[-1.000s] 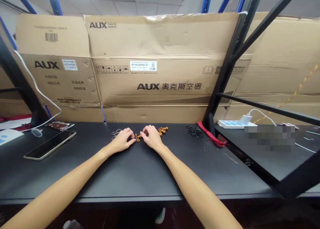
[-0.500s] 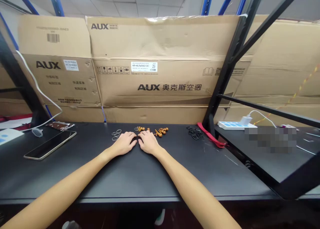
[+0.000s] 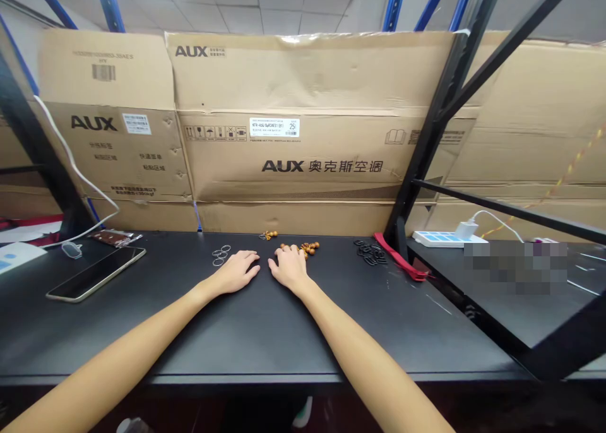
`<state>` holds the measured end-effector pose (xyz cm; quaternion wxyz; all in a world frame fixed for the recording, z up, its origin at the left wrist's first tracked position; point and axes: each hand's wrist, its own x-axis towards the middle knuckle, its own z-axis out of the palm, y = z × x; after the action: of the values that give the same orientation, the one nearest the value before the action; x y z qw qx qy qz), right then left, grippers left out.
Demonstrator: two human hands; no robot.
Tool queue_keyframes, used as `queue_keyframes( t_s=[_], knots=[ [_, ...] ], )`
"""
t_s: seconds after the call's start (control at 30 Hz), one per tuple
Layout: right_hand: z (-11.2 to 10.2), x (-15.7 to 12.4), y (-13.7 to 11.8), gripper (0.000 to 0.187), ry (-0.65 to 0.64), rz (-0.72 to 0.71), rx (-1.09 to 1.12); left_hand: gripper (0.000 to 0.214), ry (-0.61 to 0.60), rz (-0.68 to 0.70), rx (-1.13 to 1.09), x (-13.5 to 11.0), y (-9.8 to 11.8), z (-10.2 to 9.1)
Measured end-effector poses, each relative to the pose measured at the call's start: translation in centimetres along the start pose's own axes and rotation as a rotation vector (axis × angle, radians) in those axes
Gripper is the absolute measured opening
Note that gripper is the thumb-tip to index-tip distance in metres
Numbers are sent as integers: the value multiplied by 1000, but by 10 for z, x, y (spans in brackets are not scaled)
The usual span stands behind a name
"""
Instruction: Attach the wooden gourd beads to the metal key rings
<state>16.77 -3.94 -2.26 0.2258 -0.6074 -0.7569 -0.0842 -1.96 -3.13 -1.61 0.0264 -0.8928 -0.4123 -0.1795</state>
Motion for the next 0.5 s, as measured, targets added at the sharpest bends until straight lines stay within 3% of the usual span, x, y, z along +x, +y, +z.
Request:
queue_keyframes(
  t_s=[0.17, 0.27, 0.37, 0.5],
  knots=[
    [-3, 0, 2, 32, 44, 113, -34, 35, 9, -1, -23, 0, -1, 1],
    [-4, -2, 1, 32, 75, -38, 29, 36, 16, 0, -17, 0, -2, 3],
    [0, -2, 0, 35, -8, -219, 164, 36, 7, 6, -7, 0, -3, 4],
    [6, 0, 1, 38, -122, -276, 256, 36, 6, 10, -15, 1, -4, 5]
  ],
)
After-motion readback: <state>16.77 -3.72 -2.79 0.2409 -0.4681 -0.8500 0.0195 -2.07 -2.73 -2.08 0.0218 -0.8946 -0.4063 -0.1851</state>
